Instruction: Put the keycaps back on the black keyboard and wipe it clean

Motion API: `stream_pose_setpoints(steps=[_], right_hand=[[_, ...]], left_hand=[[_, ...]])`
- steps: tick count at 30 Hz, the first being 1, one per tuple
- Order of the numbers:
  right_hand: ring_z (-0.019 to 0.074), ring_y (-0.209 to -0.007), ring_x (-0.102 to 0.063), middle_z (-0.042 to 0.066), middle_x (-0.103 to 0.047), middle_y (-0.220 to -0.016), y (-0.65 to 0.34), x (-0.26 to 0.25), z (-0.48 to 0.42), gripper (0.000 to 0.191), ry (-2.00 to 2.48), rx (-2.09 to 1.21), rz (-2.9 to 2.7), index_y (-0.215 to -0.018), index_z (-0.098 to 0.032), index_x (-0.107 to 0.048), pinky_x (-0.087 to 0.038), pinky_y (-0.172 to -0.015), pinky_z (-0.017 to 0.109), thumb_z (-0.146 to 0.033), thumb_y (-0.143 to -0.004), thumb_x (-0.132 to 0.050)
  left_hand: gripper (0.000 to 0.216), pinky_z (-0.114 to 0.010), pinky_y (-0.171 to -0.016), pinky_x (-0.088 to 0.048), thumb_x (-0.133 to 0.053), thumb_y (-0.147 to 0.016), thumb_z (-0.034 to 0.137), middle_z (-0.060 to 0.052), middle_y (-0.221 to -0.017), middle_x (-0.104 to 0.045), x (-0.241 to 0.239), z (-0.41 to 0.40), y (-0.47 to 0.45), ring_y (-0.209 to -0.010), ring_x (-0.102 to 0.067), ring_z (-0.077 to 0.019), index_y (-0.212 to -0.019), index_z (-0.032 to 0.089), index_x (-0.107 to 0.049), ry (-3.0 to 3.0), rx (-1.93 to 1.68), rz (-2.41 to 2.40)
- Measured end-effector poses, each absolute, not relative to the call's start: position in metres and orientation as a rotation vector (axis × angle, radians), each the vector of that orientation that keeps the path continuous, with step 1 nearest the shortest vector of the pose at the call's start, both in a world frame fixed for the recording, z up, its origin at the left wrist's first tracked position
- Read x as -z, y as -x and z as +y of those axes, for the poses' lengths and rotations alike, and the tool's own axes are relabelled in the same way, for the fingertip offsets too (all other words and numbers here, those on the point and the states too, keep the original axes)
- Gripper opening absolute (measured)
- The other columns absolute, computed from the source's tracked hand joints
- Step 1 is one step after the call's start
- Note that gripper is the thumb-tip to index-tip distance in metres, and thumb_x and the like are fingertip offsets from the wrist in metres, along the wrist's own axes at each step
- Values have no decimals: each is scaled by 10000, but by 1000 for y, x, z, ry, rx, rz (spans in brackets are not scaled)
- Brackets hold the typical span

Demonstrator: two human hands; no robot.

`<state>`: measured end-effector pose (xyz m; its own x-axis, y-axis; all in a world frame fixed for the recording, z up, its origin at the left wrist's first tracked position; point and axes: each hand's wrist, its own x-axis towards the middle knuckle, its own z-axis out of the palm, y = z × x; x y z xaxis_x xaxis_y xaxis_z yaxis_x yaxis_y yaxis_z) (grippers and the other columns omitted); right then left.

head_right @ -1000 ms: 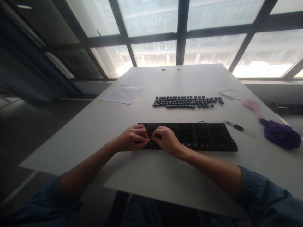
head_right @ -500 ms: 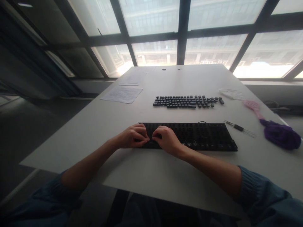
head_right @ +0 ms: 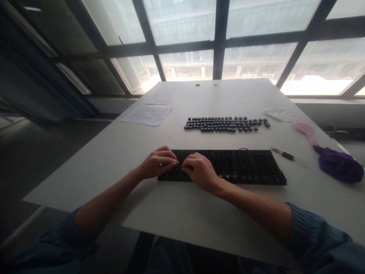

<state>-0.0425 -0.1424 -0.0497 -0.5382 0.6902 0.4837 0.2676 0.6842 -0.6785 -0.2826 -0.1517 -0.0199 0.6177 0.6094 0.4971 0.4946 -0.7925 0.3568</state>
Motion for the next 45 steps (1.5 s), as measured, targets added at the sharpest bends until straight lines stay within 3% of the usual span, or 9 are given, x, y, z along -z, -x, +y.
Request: stream_pose_setpoints(steps=[17, 36, 45], right_hand=[[206, -867, -641, 39, -749, -900, 44, 48, -146, 103, 725, -582, -2257, -821, -232, -760, -514, -823, 352, -135, -817, -794], [197, -871, -610, 67, -713, -906, 45, 44, -151, 234, 610, -447, -2355, -721, -204, -691, -510, -835, 341, -129, -931, -624], [189, -876, -605, 71, -698, -911, 46, 50, -150, 222, 551, -437, -2333, -711, -187, -663, -527, -811, 311, -75, -899, -627]], left_hand=[[176, -326, -774, -558, -634, -952, 296, -80, -878, -747, 22, -150, 281, -847, -635, -184, -883, 201, -766, -2614, -952, 984], [116, -312, -779, -543, -662, -932, 241, -70, -891, -743, 23, -150, 281, -859, -626, -180, -885, 199, -760, -2602, -951, 976], [121, -316, -790, -541, -654, -940, 232, -70, -896, -738, 25, -149, 282, -867, -616, -179, -890, 191, -756, -2614, -940, 972]])
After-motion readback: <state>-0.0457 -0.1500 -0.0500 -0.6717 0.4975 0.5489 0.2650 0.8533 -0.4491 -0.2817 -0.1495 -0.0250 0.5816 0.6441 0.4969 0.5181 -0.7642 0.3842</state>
